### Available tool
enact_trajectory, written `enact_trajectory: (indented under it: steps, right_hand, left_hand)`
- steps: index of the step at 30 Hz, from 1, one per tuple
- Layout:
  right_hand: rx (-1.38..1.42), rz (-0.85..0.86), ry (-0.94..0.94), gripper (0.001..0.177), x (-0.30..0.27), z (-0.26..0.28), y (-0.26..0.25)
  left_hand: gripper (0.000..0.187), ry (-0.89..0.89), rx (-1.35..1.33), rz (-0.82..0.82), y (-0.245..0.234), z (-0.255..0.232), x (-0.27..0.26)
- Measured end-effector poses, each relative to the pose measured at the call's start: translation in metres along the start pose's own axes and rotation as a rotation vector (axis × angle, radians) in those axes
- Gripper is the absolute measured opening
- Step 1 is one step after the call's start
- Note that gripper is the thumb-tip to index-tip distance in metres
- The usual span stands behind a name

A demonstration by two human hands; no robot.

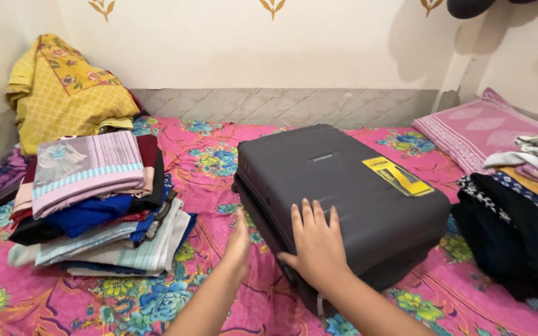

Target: The person removes several items of folded clothing from a suitcase and stacks them on a bed, then opens the interior compartment of the suitcase to zip it closed.

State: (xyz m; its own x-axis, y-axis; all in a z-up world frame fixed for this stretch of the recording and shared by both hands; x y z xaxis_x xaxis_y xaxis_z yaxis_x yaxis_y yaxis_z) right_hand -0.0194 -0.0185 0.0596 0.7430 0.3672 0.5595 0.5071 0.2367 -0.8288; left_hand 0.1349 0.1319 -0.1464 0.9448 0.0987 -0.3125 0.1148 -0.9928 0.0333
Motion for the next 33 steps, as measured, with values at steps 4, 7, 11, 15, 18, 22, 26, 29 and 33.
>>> enact_trajectory:
  steps: [4, 7, 11, 15, 18, 22, 26, 29, 33]
  right_hand:
    - [-0.005, 0.17, -0.009, 0.095, -0.008, -0.025, 0.021]
    - [0.066, 0.123, -0.09, 0.092, -0.025, -0.057, 0.016]
    - [0.171, 0.032, -0.292, 0.085, -0.054, -0.127, -0.01]
    - [0.164, 0.077, -0.397, 0.084, -0.078, -0.215, -0.041]
    - [0.122, 0.153, -0.18, 0.097, -0.097, -0.266, -0.046]
    - [0.085, -0.093, 0.021, 0.119, -0.137, -0.297, -0.047]
    - [0.347, -0.284, 0.522, 0.139, -0.206, -0.357, 0.004]
    - [1.3, -0.1, 0.808, 0.088, -0.25, -0.395, 0.084]
    - [0.94, -0.178, 1.05, 0.07, -0.289, -0.421, 0.101]
  left_hand:
    - [0.108, 0.021, 0.171, -0.166, -0.034, -0.01, 0.025]
    - [0.106, 0.031, 0.141, -0.174, -0.027, -0.037, 0.031]
    - [0.117, 0.047, 0.221, -0.271, -0.013, -0.065, 0.038]
    - [0.12, 0.174, 0.524, -0.493, -0.014, -0.1, 0.054]
    - [0.125, 0.259, 0.611, -0.538, -0.003, -0.118, 0.056]
    - [0.128, 0.494, 0.676, -0.418, 0.007, -0.145, 0.065]
    - [0.129, 0.42, 0.759, -0.248, 0.018, -0.14, 0.076]
    - [0.117, 0.365, 0.549, -0.204, 0.019, -0.131, 0.065]
    - [0.101, 0.313, 0.516, -0.331, 0.017, -0.124, 0.041]
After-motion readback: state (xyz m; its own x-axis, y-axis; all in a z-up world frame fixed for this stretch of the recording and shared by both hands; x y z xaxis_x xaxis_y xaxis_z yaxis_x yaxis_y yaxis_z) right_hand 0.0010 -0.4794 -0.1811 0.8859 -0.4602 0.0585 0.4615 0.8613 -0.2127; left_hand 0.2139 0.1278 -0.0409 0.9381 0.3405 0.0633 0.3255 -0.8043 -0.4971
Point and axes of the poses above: each hand's wrist, its own x-axis towards the middle knuckle, its own y-axis out of the palm, z = x × y, the point moved 7 cm from there along x, towards the middle knuckle, and after that the axes turned 13 degrees about x, right-handed, at the moved point
